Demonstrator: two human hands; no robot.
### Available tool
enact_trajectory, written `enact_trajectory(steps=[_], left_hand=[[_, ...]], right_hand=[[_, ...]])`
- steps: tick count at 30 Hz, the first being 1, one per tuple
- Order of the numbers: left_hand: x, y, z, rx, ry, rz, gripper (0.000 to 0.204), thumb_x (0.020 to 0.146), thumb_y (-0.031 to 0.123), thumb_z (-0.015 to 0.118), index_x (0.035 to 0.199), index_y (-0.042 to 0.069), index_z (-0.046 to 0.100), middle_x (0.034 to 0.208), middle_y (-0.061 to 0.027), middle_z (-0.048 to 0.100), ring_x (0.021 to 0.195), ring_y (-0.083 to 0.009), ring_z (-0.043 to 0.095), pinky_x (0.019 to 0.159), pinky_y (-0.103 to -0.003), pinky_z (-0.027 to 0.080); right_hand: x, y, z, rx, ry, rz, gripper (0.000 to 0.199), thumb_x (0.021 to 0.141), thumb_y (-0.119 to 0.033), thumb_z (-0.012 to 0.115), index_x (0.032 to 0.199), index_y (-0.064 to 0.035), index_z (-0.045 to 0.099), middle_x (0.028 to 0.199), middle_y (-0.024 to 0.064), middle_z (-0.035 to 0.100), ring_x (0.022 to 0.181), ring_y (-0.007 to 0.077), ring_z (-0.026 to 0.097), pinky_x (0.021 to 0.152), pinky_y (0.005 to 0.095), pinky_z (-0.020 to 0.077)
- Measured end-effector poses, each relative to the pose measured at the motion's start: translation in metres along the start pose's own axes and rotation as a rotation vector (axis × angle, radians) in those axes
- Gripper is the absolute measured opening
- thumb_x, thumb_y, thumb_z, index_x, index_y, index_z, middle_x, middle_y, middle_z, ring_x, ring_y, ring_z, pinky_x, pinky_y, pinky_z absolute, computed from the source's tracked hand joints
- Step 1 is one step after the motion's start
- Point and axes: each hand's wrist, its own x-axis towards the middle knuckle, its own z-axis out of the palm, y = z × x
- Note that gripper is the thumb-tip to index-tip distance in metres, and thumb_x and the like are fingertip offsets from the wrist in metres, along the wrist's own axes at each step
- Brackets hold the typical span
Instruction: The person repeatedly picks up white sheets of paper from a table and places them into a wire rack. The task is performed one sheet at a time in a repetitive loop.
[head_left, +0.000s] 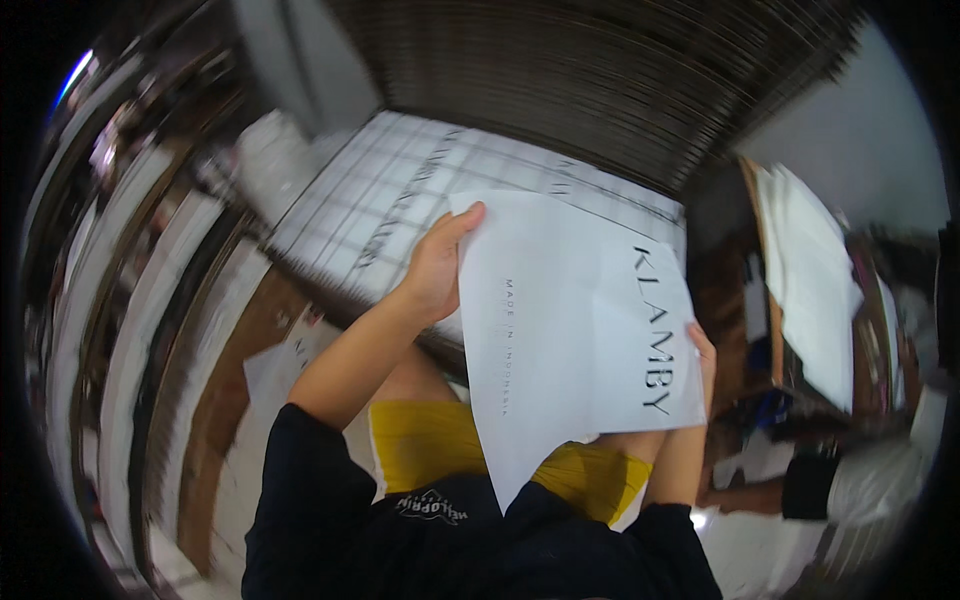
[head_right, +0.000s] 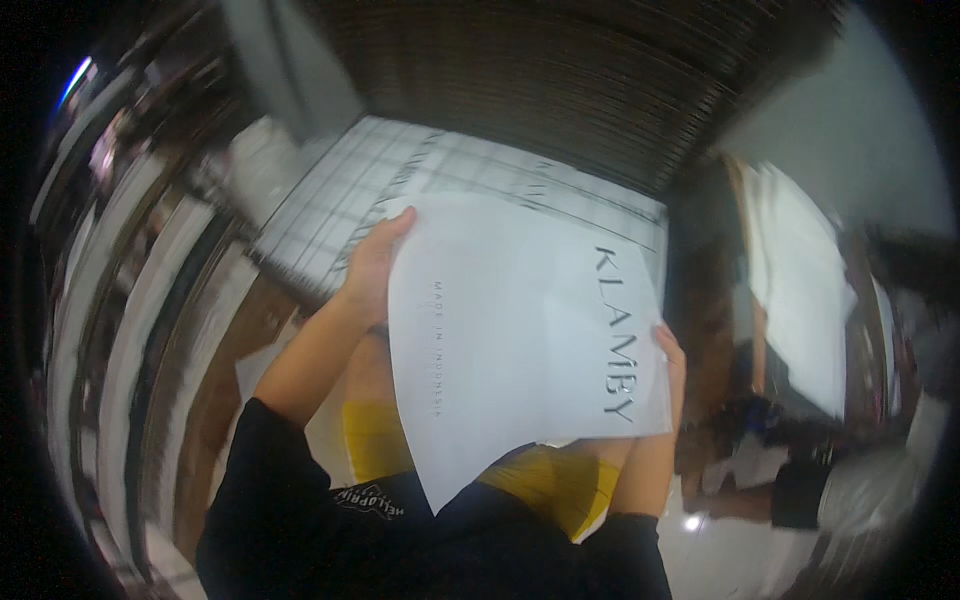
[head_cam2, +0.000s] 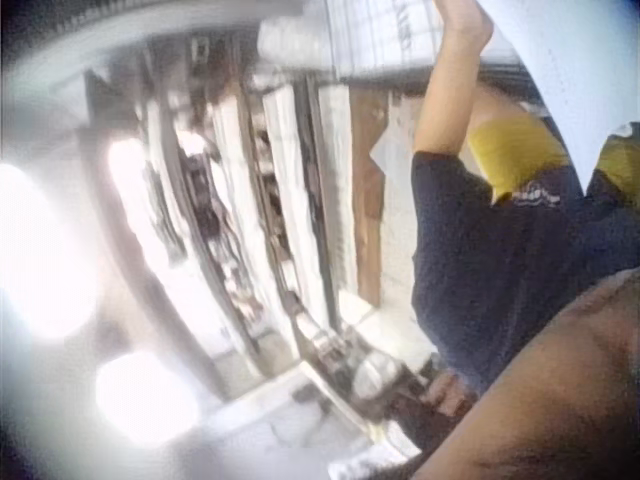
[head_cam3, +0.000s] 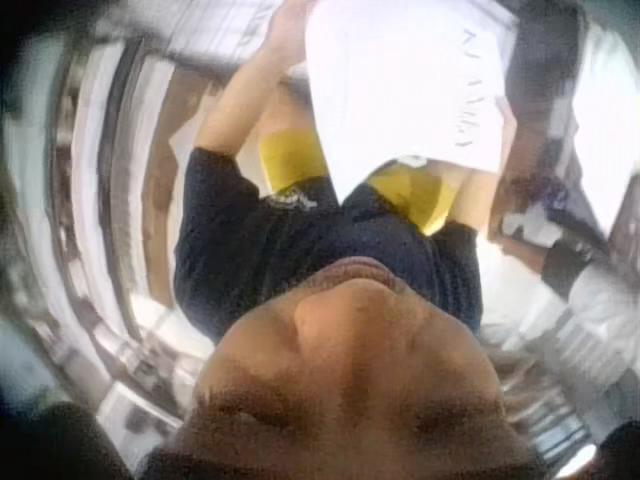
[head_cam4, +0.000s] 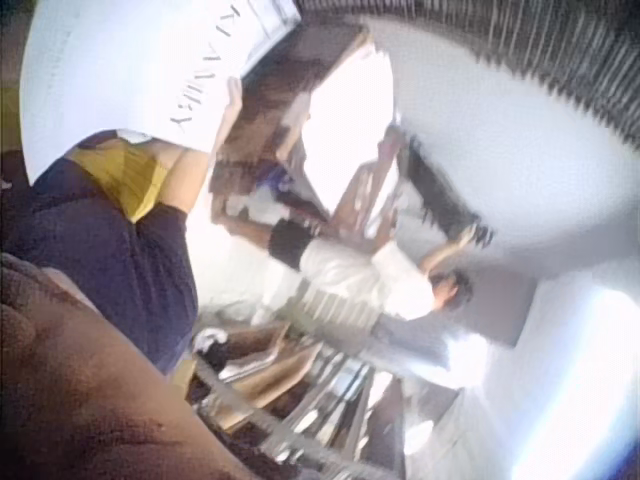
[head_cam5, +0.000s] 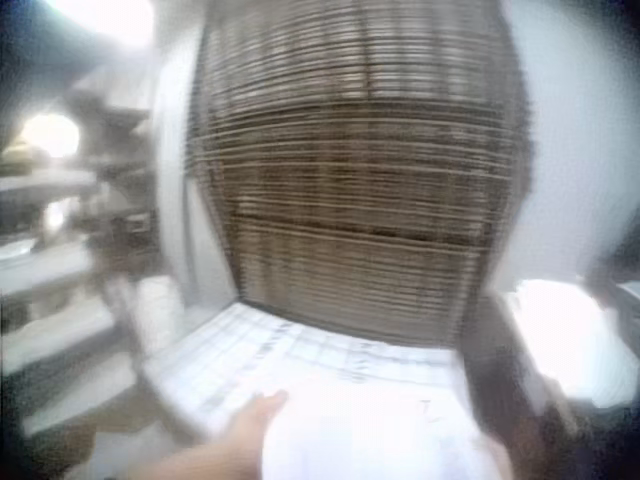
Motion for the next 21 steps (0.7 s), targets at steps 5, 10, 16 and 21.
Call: enact_trajectory(steps=[5, 10, 16, 21], left_hand=[[-0.061, 0.021, -0.085, -0.071, 0.318, 0.074, 0.04, 0.093, 0.031, 0.046, 0.108, -0.004, 0.055, 0.103, -0.0127, 0.062, 0.093, -0.0198, 0.061, 0.082, -0.032, 0.049], [-0.106, -0.015, -0.215, 0.076, 0.805, 0.365, 0.05, 0.092, 0.04, 0.042, 0.123, 0.001, 0.047, 0.117, -0.0128, 0.056, 0.108, -0.023, 0.054, 0.094, -0.037, 0.04], [-0.136, -0.072, -0.104, 0.43, 0.33, 1.406, 0.052, 0.08, 0.035, 0.064, 0.118, 0.006, 0.044, 0.109, -0.009, 0.052, 0.087, -0.0227, 0.052, 0.075, -0.038, 0.038], [-0.098, -0.173, -0.076, 0.71, -0.398, 0.591, 0.046, 0.076, 0.037, 0.07, 0.106, 0.005, 0.054, 0.091, -0.0134, 0.061, 0.079, -0.0324, 0.061, 0.065, -0.041, 0.048]], right_hand=[[0.041, -0.026, 0.065, -0.35, -0.373, -0.061, 0.045, 0.078, -0.022, 0.056, 0.113, 0.0058, 0.051, 0.1, 0.0162, 0.063, 0.09, 0.0237, 0.063, 0.079, 0.033, 0.0524], [0.034, -0.053, 0.254, -0.787, -0.822, -0.204, 0.061, 0.069, -0.011, 0.059, 0.126, 0.008, 0.047, 0.097, 0.0114, 0.064, 0.081, 0.0174, 0.062, 0.073, 0.0281, 0.0509], [0.055, 0.007, 0.464, -1.238, -1.411, -0.318, 0.054, 0.069, -0.001, 0.057, 0.123, -0.0015, 0.053, 0.081, 0.0006, 0.059, 0.063, 0.0032, 0.051, 0.056, 0.0154, 0.0441], [0.132, 0.05, 0.543, -1.304, -1.337, -0.506, 0.046, 0.069, 0.002, 0.046, 0.111, 0.0013, 0.062, 0.093, 0.008, 0.065, 0.063, 0.0029, 0.057, 0.058, 0.0164, 0.0498]])
